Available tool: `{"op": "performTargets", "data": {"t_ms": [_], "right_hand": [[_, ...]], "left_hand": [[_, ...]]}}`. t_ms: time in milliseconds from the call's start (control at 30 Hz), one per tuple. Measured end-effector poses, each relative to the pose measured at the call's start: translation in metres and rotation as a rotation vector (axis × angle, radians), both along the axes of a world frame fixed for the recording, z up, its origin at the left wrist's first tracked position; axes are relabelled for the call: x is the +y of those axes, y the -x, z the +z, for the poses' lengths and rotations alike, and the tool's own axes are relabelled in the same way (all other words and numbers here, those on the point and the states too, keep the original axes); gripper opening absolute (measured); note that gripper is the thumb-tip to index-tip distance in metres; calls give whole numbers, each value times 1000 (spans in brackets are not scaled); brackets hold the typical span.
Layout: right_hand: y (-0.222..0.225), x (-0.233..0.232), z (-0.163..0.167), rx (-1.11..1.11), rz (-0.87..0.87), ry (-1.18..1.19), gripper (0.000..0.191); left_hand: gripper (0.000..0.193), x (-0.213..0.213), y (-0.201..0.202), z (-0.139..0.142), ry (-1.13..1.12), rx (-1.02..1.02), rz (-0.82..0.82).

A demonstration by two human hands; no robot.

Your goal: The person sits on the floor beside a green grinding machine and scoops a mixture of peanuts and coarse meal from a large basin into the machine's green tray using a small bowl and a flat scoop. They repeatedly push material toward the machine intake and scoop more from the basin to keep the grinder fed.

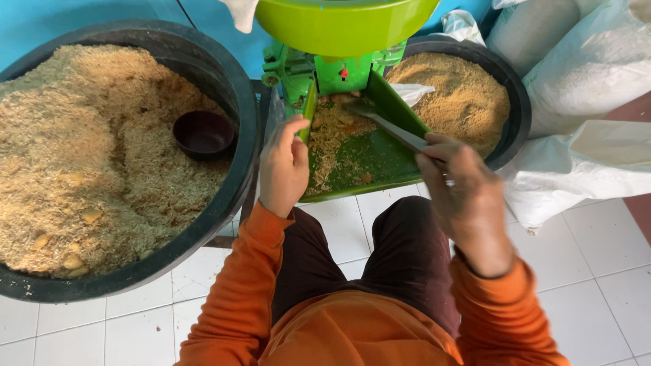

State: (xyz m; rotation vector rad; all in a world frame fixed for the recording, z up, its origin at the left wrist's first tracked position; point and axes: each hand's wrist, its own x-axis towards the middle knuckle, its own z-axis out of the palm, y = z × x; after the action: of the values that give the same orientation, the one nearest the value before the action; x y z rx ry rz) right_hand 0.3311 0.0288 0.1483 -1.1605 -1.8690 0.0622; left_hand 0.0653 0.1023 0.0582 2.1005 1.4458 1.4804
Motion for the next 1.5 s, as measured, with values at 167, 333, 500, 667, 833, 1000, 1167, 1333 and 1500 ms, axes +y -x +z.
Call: {"op": "performTargets", "data": {"t_ms": [167,333,500,667,833,1000,1167,1333,1500], "right_hand": [[-26,-58,43,-46,-1,110,19],[0,-67,72,-51,139,175,23],[45,-27,27,-51,105,3,23],[58,-10,-20,43,-27,-78,22],[63,-4,-33,22,63,-7,23],[53,-3,-35,43,-35,-59,22],[46,12,-25,58,72,11,19],[3,-23,-8,106,-57,-10,16],[-14,-24,-16,22,-129,-1,17]], "left_hand": [[38,0,-3,7,-16,-47,17],[34,-2,3,14,317,-116,38],[30,8,-7,6,72,-63,-17],[25,11,-16,-2,-71,241,-13],[30,8,-14,2,24,429,-181],[25,11,-11,9,37,512,-247],[23,7,-12,6,77,522,-255],[21,10,-12,3,95,566,-253],[17,25,-12,7,24,723,-311]]}}
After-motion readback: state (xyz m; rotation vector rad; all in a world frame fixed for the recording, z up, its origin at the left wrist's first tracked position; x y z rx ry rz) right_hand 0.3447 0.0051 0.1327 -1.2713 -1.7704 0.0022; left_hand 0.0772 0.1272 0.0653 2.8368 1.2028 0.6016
